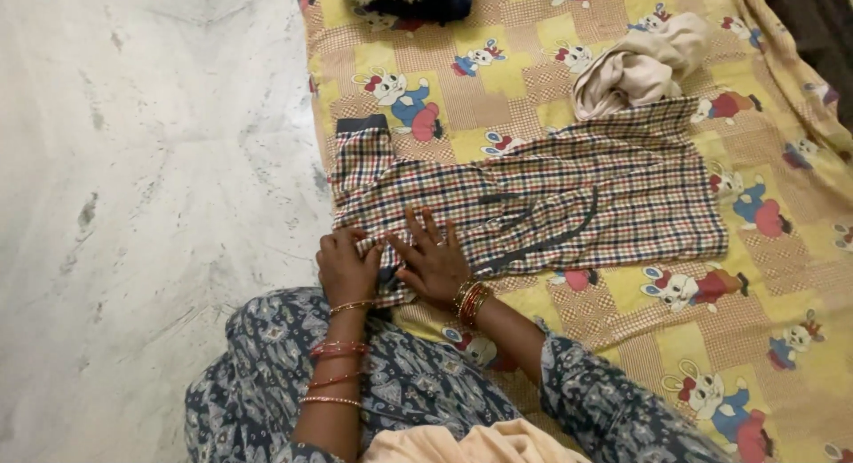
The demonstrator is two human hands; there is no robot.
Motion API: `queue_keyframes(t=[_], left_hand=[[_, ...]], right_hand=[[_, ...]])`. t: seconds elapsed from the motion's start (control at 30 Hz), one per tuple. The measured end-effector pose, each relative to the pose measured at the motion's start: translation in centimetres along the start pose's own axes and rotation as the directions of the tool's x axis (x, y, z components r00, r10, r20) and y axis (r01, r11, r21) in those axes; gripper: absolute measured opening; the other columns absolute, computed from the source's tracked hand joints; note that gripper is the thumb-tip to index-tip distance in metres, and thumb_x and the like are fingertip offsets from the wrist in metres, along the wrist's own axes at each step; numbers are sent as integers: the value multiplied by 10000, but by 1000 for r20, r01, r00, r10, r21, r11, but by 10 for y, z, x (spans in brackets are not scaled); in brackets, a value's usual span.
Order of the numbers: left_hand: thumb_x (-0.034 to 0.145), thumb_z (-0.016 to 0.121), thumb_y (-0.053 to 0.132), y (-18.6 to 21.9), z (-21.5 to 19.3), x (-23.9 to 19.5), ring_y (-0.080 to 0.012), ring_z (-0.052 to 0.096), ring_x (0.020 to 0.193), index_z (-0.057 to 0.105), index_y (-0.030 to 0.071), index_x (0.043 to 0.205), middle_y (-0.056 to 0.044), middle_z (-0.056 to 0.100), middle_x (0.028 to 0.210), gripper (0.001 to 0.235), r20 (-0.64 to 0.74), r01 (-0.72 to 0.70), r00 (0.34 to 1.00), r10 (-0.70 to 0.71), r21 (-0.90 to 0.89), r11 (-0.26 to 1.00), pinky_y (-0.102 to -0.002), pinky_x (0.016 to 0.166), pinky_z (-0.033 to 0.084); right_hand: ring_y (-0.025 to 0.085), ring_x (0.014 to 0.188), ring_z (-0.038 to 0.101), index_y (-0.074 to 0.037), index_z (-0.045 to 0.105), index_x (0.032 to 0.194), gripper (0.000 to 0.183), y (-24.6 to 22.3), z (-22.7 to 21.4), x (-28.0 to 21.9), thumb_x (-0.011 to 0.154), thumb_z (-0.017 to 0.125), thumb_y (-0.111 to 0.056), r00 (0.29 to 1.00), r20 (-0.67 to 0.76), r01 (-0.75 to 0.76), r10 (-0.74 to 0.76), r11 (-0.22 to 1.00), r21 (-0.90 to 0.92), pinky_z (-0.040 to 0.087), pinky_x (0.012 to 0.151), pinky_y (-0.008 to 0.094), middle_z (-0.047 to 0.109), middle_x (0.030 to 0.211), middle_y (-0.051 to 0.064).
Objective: The person sits on the floor beside a bed and folds a plaid shirt, unfolding it, aligning the sleeves, and smoothing it flat before folding it into a compact shape. The person then picks up a light-colored garment, lays it out, and folds and smooths it on the bed.
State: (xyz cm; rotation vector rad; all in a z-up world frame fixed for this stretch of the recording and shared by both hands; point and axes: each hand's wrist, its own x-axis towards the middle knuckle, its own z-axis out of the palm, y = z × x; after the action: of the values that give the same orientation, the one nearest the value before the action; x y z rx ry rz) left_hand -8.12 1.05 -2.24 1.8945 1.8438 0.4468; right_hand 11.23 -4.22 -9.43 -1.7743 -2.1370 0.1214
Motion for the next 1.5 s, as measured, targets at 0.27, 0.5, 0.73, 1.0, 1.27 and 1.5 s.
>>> queue_keyframes(t=[0.27, 0.5, 0.73, 1.0, 1.27, 1.5], left_hand=[[785, 863, 375, -6, 13, 7, -392, 514, 1154, 583, 169, 1208, -143, 489, 1268, 548, -7, 99, 995, -100, -80, 992, -519, 877, 522], [789, 863, 335, -4, 21, 11, -397, 528, 1144, 579, 158, 1209, -151, 496, 1274, 536, -30, 130, 991, -132, -63, 990, -524, 921, 515], [790, 865, 300, 8, 20, 13, -397, 525, 1175, 567, 154, 1205, -140, 499, 1287, 532, -41, 175, 983, -177, -51, 983, -519, 956, 503], [798, 859, 302, 11, 21, 15, -393, 519, 1179, 557, 161, 1214, -135, 489, 1303, 533, -34, 216, 975, -218, -59, 975, -529, 924, 516], [803, 847, 259, 12, 22, 11, -395, 522, 1201, 553, 177, 1231, -128, 493, 1312, 526, -40, 223, 974, -222, 10, 975, -544, 960, 496], [828, 798, 259, 15, 26, 25, -363, 521, 1180, 571, 177, 1265, -139, 492, 1320, 499, -62, 227, 971, -230, -61, 972, -521, 1013, 440]], right_hand=[[380, 1581, -24, -419, 96, 1633, 671, 173, -73, -70, 1024, 292, -621, 957, 58, -262, 284, 934, -241, -20, 1177, 713, -38, 1721, 163], [466, 1570, 70, -306, 250, 1653, 711, 313, -123, -93, 997, 456, -487, 815, -104, -568, 570, 753, -332, 96, 1166, 755, 115, 1712, 223], [455, 1564, 351, -272, 559, 1533, 672, 332, -173, -1, 876, 622, -143, 941, -190, -332, 281, 878, -345, 248, 1247, 650, 564, 1548, 91], [264, 1066, 648, -277, 711, 1140, 281, 361, -184, -20, 865, 738, -225, 957, -8, -252, 289, 820, -514, 386, 1132, 544, 679, 1110, 42], [256, 1059, 631, -286, 752, 1137, 266, 346, -175, -149, 881, 715, -227, 910, -176, -414, 375, 809, -417, 464, 1051, 471, 663, 1089, 45], [474, 1514, 240, -351, 388, 1645, 663, 308, -123, -187, 989, 487, -328, 749, -118, -641, 653, 667, -381, 241, 1163, 649, 266, 1693, 196]])
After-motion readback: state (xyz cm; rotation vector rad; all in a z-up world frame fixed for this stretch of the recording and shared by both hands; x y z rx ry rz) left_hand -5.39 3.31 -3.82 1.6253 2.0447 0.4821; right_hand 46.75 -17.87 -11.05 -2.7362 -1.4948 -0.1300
